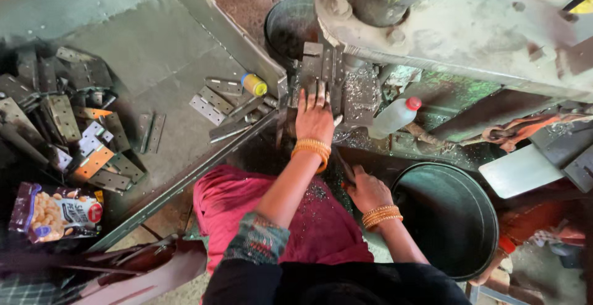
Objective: The person repeatedly picks small metal plates from a tray, places them under a press machine, and activates the press to shape or punch the plates. The person handles the plates one at a time and returns them to the tray after each press cycle.
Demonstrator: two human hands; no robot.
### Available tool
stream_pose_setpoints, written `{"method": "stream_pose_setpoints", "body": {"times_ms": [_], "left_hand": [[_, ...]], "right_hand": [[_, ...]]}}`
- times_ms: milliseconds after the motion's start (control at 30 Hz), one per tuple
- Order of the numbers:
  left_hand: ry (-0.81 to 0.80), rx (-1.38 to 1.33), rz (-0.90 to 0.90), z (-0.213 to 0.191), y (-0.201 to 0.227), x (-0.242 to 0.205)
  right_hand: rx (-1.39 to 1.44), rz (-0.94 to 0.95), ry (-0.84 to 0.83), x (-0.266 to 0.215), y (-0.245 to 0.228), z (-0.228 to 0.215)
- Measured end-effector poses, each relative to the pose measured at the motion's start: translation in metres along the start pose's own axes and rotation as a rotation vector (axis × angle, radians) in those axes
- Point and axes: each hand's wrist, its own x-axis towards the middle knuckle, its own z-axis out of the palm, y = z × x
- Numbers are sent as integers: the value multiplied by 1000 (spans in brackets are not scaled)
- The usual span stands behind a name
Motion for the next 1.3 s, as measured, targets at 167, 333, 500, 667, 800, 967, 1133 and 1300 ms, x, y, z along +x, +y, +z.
{"method": "stream_pose_setpoints", "body": {"times_ms": [167, 333, 500, 667, 800, 967, 1133, 1300], "left_hand": [[122, -6, 49, -12, -2, 1], [58, -33, 68, -6, 2, -18], [130, -49, 34, 4, 3, -11], [228, 118, 34, 2, 11, -5], [72, 72, 26, 2, 4, -10], [23, -32, -23, 9, 2, 5], [152, 3, -16, 1, 3, 16], [-85, 166, 16, -17, 10, 18]], "right_hand": [[6, 102, 0, -13, 7, 30], [-105, 60, -20, 11, 5, -2], [-112, -51, 14, 18, 11, 2], [-2, 11, 117, -7, 21, 46], [24, -11, 67, 8, 23, 38], [-122, -29, 102, 14, 27, 25], [69, 24, 80, 2, 30, 45], [-111, 45, 72, 7, 35, 46]]}}
